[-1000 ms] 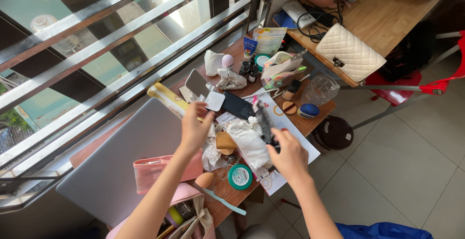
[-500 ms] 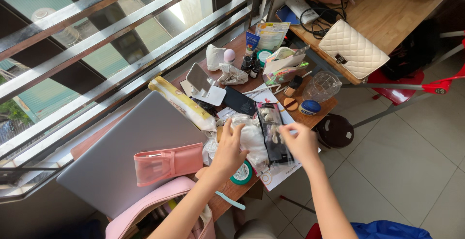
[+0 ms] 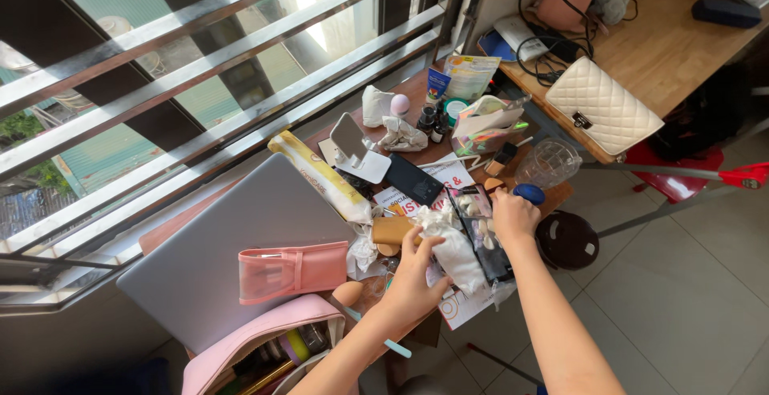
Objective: The person packs various cosmetic items into a pink makeup bag. They place a green tube, a pink box, a small bottle, a makeup brush, a makeup sponge, and a compact powder into the bag. The person also wipes the compact powder with a tissue before placing it inside.
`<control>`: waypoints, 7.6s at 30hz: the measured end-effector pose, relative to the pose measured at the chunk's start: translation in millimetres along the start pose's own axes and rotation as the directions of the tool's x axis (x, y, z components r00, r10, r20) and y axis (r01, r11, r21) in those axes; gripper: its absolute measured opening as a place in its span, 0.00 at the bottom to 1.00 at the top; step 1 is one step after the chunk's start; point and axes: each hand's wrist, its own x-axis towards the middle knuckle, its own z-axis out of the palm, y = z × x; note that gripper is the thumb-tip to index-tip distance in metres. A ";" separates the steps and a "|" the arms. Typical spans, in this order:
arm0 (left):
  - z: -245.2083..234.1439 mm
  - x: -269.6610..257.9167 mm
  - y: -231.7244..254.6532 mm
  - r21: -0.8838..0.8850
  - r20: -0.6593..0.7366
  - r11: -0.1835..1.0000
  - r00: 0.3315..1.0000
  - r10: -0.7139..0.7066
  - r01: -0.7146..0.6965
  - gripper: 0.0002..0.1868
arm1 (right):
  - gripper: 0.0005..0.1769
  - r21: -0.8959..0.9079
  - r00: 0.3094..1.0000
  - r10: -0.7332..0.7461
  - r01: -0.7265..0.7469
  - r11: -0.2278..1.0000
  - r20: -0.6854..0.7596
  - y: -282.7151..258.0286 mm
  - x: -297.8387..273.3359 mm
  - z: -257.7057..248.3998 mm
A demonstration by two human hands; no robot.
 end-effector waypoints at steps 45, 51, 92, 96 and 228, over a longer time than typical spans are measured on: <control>-190.2 -293.2 29.9 0.564 -0.485 0.565 0.795 -0.364 0.602 0.05 | 0.11 0.831 0.616 -0.608 -0.144 0.537 0.500 -264.0 -220.1 -208.9; -180.8 -302.7 19.2 0.582 -0.331 0.679 0.893 -0.306 0.448 0.04 | 0.11 0.785 0.577 -0.721 0.209 0.583 0.383 -283.8 -239.9 -205.8; -196.0 -252.9 -5.0 0.664 -0.195 0.671 0.943 -0.271 0.330 0.07 | 0.07 0.483 0.387 -0.898 0.758 0.439 0.209 -290.0 -266.5 -142.0; -196.2 -254.1 -9.0 0.663 -0.250 0.670 0.942 -0.224 0.335 0.06 | 0.05 0.528 0.426 -0.890 0.724 0.445 0.166 -286.0 -266.9 -144.0; -219.7 -313.6 -0.2 0.161 -0.695 0.692 0.579 -0.426 0.704 0.07 | 0.23 0.847 0.574 -0.815 0.394 0.357 0.076 -359.2 -275.6 -159.3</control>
